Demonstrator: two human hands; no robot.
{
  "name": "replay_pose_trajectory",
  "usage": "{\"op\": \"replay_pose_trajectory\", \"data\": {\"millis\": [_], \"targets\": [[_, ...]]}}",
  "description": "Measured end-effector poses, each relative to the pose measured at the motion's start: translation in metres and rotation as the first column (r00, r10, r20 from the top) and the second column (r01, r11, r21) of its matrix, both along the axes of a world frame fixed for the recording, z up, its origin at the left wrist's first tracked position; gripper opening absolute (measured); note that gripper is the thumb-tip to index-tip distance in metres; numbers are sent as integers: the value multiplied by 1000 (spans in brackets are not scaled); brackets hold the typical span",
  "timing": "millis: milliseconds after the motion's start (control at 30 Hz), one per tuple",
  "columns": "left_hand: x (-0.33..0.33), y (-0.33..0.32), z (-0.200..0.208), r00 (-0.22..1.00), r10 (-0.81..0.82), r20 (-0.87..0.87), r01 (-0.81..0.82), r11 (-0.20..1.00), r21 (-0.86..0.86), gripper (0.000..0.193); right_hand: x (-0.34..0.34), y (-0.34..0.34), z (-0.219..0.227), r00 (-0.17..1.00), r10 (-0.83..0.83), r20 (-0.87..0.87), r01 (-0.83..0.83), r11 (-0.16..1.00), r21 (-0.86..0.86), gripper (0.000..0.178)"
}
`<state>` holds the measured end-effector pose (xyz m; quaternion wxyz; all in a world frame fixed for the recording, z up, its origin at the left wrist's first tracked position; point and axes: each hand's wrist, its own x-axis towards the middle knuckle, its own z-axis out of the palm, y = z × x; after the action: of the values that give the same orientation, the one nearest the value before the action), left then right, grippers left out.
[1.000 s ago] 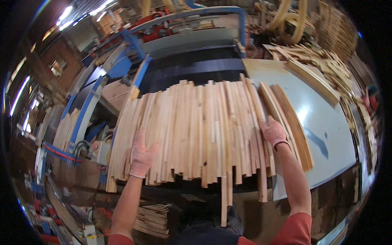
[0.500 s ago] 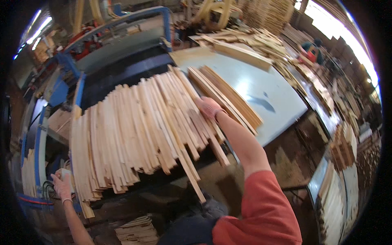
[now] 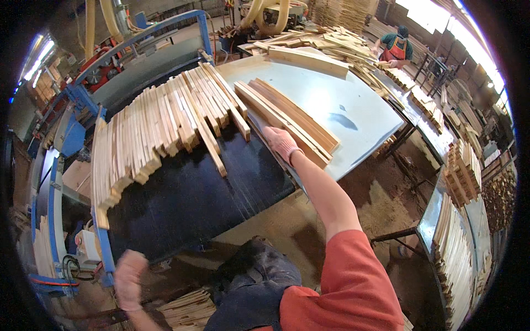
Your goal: The person repeatedly picks up stacks of light-colored wooden planks from a metal table and places them onto a nearby metal rack. The worker wears pink gloves and moves the planks in batches, organizing them into neat piles on the rack throughout the video.
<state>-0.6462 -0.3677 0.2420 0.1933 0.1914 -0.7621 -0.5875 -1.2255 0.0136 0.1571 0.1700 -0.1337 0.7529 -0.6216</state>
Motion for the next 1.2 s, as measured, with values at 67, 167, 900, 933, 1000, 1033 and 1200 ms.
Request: {"op": "replay_pose_trajectory", "data": {"millis": [67,167,900,933,1000,1033,1200], "targets": [[10,50,-19,987,-146,63,97,865,492,45,22,-5,-4,983,-71,171,88,991,-96,39],[35,79,-125,914,-87,396,-241,669,703,15,43,-5,-12,976,-179,121,195,971,-139,44],[73,124,-219,618,2,786,-639,584,501,58,-11,60,105,971,-60,-233,237,400,885,131],[53,123,-205,648,-25,761,-602,595,533,60,-23,64,103,991,-40,-127,130,489,863,131],[8,126,-175,763,-129,633,-430,631,646,59,-46,68,100,1000,9,9,-13,565,825,133],[-15,130,-159,826,-189,531,-309,636,707,57,-52,70,97,999,28,41,-50,557,829,134],[-128,152,-87,801,-542,254,157,600,784,43,-64,89,88,998,-53,47,-3,633,774,140]]}}
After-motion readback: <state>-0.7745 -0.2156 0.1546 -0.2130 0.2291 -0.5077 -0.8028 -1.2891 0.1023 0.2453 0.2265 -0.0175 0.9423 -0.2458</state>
